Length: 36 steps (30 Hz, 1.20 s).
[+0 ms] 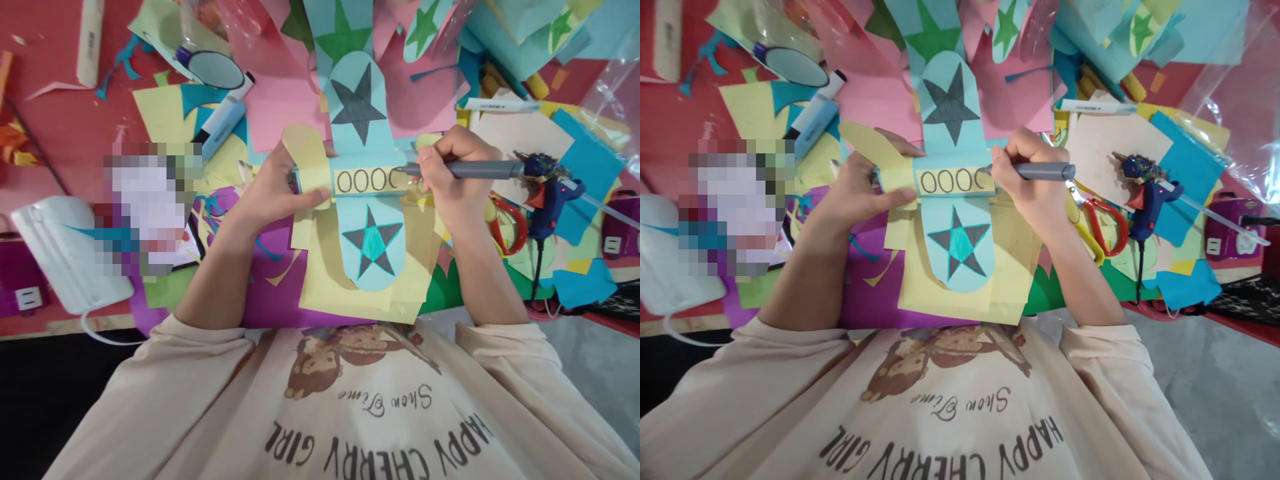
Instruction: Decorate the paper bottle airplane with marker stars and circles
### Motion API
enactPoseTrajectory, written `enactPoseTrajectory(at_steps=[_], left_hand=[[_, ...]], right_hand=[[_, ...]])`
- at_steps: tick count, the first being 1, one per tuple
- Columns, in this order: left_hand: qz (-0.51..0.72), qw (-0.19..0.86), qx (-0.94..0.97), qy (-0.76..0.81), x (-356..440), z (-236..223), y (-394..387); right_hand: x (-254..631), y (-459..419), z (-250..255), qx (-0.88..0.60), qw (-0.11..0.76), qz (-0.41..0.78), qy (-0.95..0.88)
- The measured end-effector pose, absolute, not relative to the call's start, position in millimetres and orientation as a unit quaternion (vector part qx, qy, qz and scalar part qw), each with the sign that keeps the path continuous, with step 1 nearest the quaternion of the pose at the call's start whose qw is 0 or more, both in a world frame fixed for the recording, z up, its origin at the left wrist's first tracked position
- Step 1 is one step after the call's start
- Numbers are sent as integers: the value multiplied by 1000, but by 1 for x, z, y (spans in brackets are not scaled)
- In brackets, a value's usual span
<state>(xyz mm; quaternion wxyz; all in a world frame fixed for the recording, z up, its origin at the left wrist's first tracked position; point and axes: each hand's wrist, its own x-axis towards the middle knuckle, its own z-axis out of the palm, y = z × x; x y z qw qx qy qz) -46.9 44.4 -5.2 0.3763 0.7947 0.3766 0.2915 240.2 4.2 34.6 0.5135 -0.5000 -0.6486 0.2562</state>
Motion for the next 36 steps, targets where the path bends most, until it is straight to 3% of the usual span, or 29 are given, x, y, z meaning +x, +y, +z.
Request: enactPoseTrajectory(at_steps=[17, 22, 36], left_hand=[[268, 382, 786, 406, -45, 4, 38], [256, 384, 783, 417, -44, 6, 38], [280, 357, 794, 404, -43, 0, 37]], right_hand=[[240, 2, 46, -535, 493, 213, -652], [241, 4, 43, -500, 523, 224, -654], [241, 6, 38, -487, 503, 267, -662]])
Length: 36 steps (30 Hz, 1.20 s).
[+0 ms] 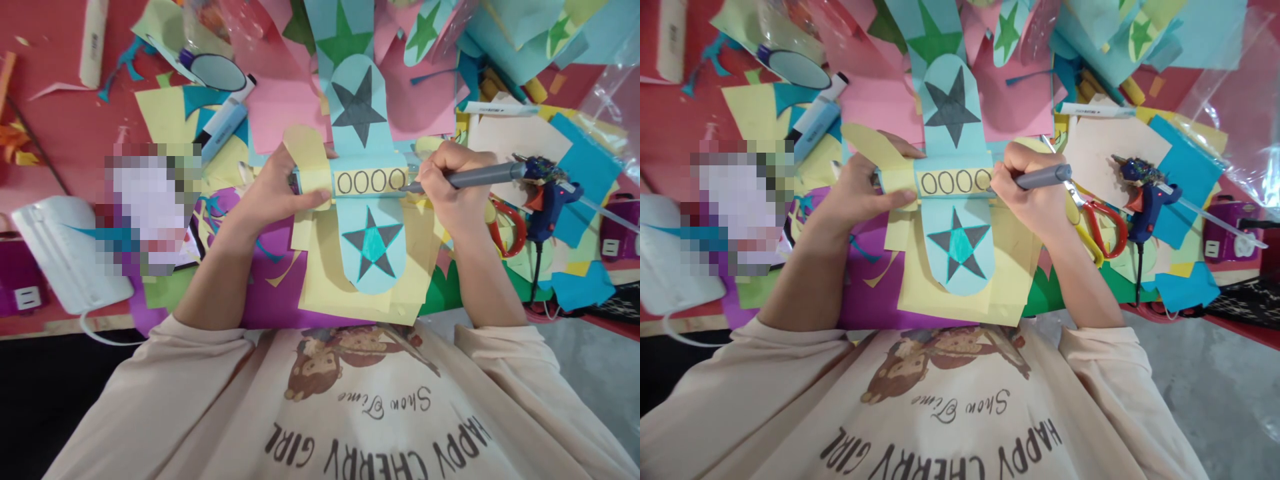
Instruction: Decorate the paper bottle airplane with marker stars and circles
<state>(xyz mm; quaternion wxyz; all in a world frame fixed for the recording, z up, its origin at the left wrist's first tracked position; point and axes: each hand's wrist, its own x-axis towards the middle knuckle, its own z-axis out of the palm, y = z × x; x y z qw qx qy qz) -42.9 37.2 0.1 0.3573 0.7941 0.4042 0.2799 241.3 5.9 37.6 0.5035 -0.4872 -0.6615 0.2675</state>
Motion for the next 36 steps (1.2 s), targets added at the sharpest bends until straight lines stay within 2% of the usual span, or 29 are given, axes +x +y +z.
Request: enactPoseTrajectory(at_steps=[5, 9, 12, 19, 29, 36], left_hand=[[282, 359, 799, 391, -44, 0, 39], [271, 366, 803, 385, -45, 3, 41], [252, 377, 806, 380, -49, 8, 42], [243, 361, 812, 389, -55, 12, 43], [220, 378, 799, 413, -53, 15, 42], [229, 383, 798, 405, -54, 10, 43]], right_hand=[[239, 2, 43, -498, 504, 299, -639], [237, 1, 47, -499, 565, 375, -539], [233, 2, 49, -490, 608, 390, -488], [232, -5, 53, -517, 509, 381, -573], [232, -6, 41, -509, 519, 315, -610], [231, -5, 43, -526, 481, 280, -643]])
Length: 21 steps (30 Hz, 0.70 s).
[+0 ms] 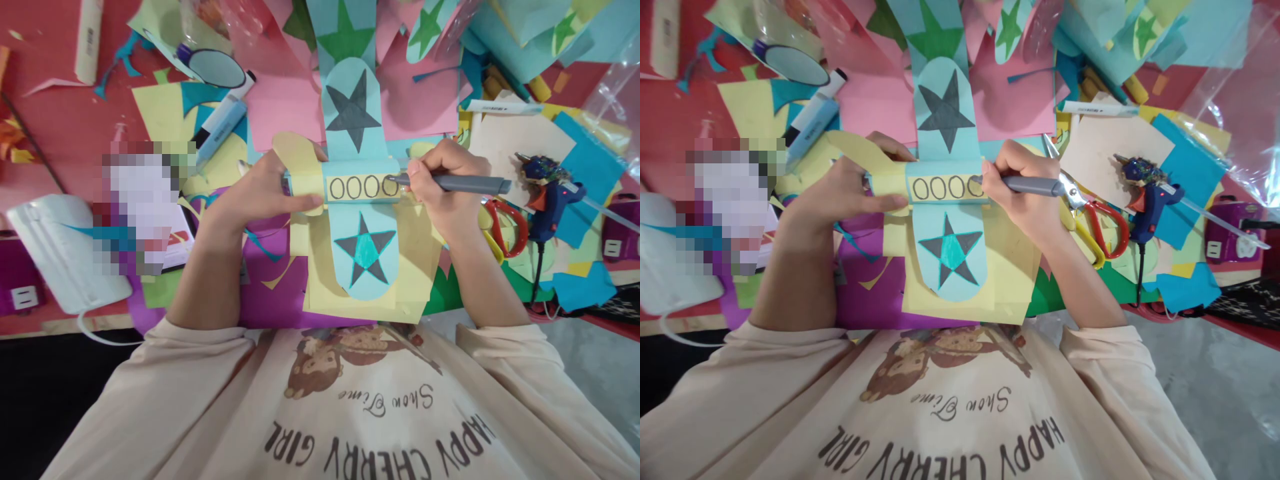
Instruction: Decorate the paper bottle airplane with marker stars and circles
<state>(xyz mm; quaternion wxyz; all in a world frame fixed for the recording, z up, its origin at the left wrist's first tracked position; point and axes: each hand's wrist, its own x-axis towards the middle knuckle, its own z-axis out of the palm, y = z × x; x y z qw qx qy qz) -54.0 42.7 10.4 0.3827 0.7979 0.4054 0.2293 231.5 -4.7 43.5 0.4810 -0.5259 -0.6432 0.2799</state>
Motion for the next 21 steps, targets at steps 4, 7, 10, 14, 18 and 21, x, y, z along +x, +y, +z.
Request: enactPoseTrajectory(at_steps=[4, 7, 10, 14, 18, 21], left_hand=[[232, 389, 797, 400, -54, 10, 43], [224, 385, 801, 401, -55, 10, 44], [226, 383, 800, 402, -55, 10, 44], [227, 385, 799, 403, -54, 11, 44], [225, 386, 799, 402, -54, 12, 44], [230, 383, 798, 404, -54, 11, 44]], right_hand=[[232, -5, 43, -514, 481, 283, -651], [233, -5, 43, -514, 475, 283, -656], [234, -3, 42, -507, 460, 298, -665], [237, 1, 37, -477, 468, 313, -675], [239, 3, 36, -476, 460, 326, -675], [238, 2, 39, -471, 482, 345, -653]])
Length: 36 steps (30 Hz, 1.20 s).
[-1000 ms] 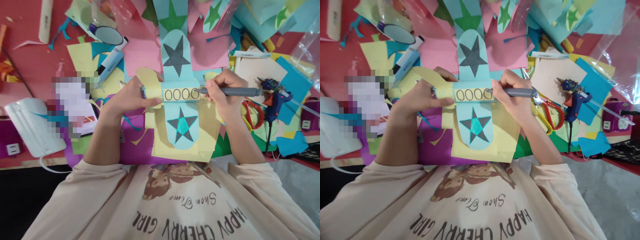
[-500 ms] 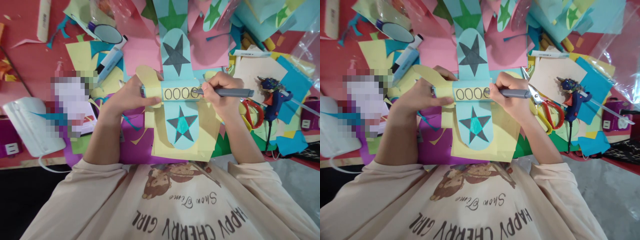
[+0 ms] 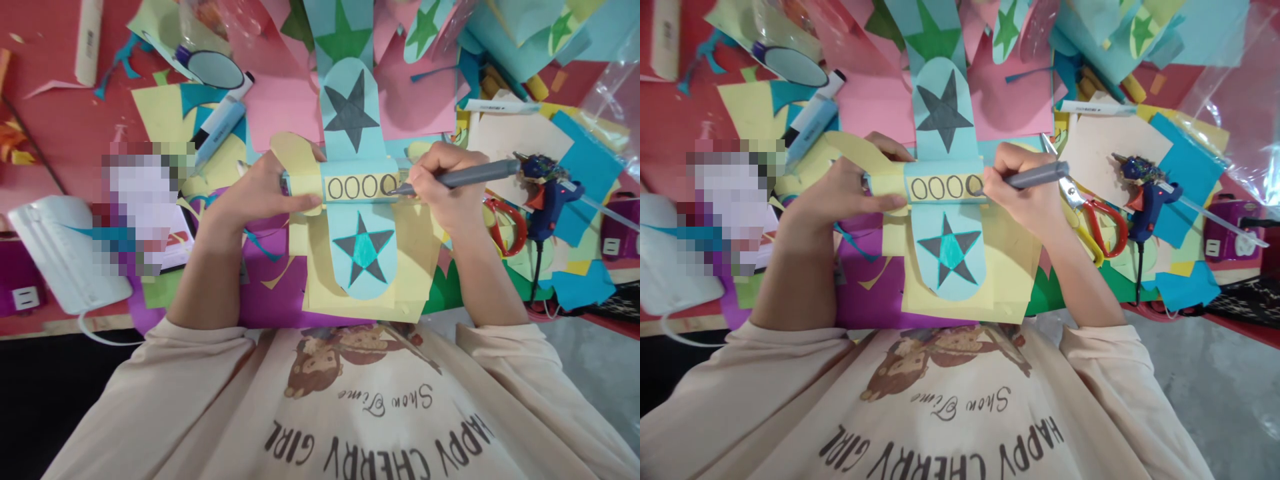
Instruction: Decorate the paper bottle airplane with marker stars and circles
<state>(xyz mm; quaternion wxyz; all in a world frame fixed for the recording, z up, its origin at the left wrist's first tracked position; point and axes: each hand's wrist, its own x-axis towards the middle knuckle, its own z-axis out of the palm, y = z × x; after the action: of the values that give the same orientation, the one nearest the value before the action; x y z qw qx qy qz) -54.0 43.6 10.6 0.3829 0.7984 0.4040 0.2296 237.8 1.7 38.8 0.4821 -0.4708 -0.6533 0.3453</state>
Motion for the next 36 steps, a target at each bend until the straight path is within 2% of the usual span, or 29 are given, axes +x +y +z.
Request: enactPoseTrajectory(at_steps=[4, 13, 24, 31, 36], left_hand=[[239, 378, 801, 398, -54, 9, 43], [212, 392, 804, 394, -57, 11, 45], [226, 375, 808, 395, -55, 11, 45], [206, 395, 810, 383, -57, 13, 46], [215, 395, 806, 383, -56, 13, 45]], right_hand=[[234, -1, 43, -466, 521, 356, -620], [237, -4, 42, -511, 476, 305, -647], [236, 0, 44, -499, 456, 311, -669], [236, 0, 42, -472, 494, 358, -637], [235, -2, 42, -482, 510, 345, -624]])
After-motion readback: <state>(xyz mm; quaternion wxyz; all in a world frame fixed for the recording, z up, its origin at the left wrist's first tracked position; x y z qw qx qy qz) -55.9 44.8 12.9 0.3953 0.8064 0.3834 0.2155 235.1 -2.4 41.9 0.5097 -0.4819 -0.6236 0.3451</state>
